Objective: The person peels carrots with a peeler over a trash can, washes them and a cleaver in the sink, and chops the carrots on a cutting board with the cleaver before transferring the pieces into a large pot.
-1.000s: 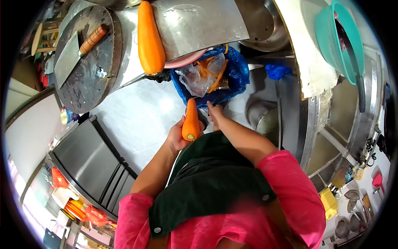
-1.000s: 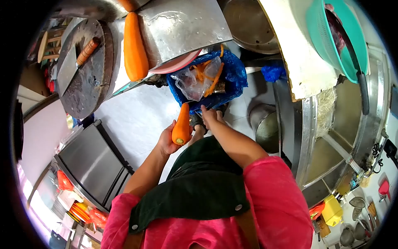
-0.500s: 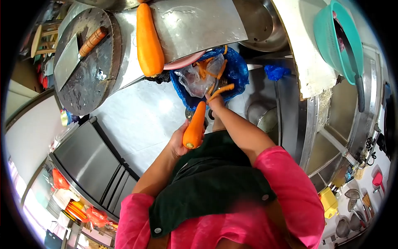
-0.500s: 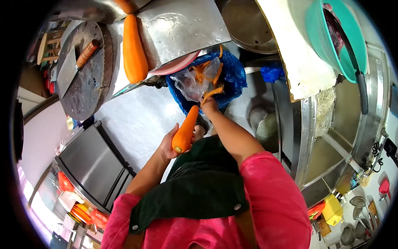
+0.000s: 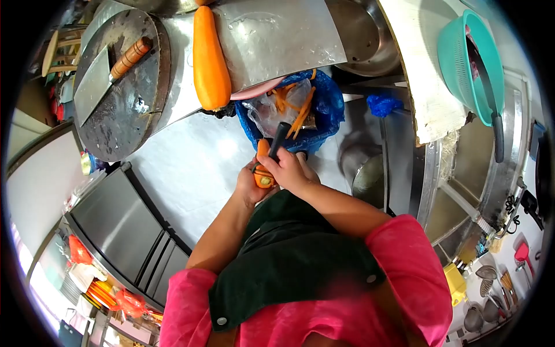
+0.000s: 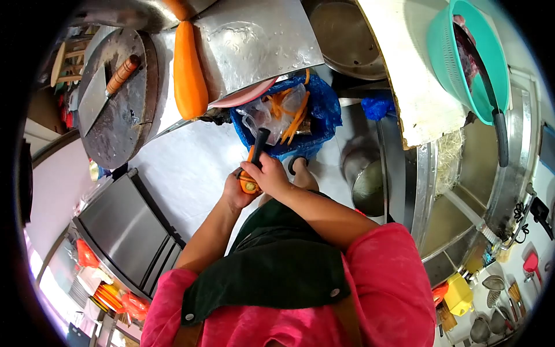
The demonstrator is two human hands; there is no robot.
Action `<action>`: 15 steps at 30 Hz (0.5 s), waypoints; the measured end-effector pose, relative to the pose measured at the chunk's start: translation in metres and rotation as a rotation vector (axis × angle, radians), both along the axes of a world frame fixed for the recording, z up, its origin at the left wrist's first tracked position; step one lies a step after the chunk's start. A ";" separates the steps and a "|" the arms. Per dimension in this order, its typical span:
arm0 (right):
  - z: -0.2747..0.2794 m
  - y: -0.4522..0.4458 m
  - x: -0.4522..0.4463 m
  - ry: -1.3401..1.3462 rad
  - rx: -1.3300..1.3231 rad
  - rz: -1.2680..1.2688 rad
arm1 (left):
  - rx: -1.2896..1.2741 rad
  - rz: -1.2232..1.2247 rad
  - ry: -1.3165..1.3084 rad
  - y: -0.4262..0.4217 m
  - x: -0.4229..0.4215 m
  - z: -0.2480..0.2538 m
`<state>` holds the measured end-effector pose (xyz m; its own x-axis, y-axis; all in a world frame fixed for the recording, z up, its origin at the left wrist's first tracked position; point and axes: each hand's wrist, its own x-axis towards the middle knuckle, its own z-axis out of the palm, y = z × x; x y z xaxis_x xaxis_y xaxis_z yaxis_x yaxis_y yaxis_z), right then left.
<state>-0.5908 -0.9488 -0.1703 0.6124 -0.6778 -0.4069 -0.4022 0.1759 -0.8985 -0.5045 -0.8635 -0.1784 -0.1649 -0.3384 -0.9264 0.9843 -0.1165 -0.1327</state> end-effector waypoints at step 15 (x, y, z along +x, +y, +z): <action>-0.111 0.015 -0.037 0.316 0.267 -0.350 | -0.121 0.126 0.283 0.018 -0.002 -0.001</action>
<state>-0.6278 -0.9342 -0.2811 0.1879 -0.6673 -0.7207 -0.5222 0.5536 -0.6487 -0.5062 -0.8455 -0.1794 -0.3595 -0.4776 -0.8017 0.9182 -0.0279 -0.3951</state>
